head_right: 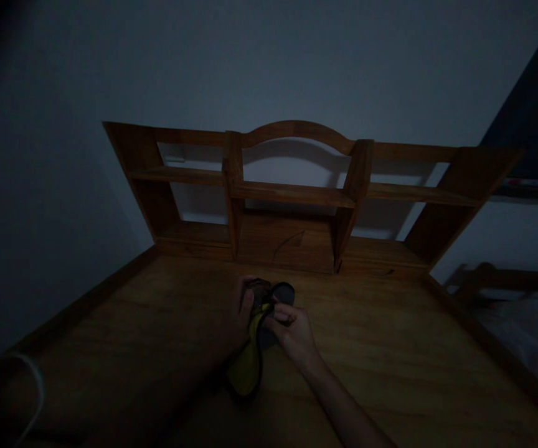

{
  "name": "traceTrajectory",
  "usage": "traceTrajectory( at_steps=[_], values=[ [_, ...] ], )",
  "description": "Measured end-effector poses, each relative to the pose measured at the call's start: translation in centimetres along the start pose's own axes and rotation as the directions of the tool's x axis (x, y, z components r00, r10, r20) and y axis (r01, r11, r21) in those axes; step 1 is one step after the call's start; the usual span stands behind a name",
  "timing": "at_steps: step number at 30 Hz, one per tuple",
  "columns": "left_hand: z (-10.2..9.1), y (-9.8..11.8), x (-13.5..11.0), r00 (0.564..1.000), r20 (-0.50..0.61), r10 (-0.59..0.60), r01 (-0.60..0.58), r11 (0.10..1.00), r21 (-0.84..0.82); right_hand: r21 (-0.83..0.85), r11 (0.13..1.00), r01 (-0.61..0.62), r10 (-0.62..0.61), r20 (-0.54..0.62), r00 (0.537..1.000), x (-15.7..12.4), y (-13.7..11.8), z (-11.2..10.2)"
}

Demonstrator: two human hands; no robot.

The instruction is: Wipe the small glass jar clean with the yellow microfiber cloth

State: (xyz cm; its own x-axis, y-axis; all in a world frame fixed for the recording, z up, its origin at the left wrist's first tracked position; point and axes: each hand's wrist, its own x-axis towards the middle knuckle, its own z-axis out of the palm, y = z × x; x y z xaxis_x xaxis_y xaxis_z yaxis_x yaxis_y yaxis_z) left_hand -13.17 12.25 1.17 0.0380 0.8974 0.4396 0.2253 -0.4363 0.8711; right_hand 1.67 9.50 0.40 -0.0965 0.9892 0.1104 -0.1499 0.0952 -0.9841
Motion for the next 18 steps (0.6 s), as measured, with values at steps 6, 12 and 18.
traceTrajectory(
  at_steps=[6, 12, 18],
  values=[
    [0.6, -0.8, 0.1, 1.0, -0.024, -0.014, 0.012, 0.998, -0.069, 0.023, 1.0, 0.014, -0.014, 0.014, 1.0, 0.0, 0.1, 0.1],
    [0.2, -0.4, 0.1, 0.999, -0.039, 0.03, -0.031, 0.999, -0.008, 0.012, 0.999, 0.033, -0.033, 0.016, 0.999, -0.2, 0.1, 0.2],
    [-0.1, 0.3, -0.1, 0.997, -0.045, 0.07, -0.067, 0.996, 0.064, -0.005, 0.998, 0.061, -0.061, -0.024, 0.998, 0.1, 0.6, -0.1]
  ],
)
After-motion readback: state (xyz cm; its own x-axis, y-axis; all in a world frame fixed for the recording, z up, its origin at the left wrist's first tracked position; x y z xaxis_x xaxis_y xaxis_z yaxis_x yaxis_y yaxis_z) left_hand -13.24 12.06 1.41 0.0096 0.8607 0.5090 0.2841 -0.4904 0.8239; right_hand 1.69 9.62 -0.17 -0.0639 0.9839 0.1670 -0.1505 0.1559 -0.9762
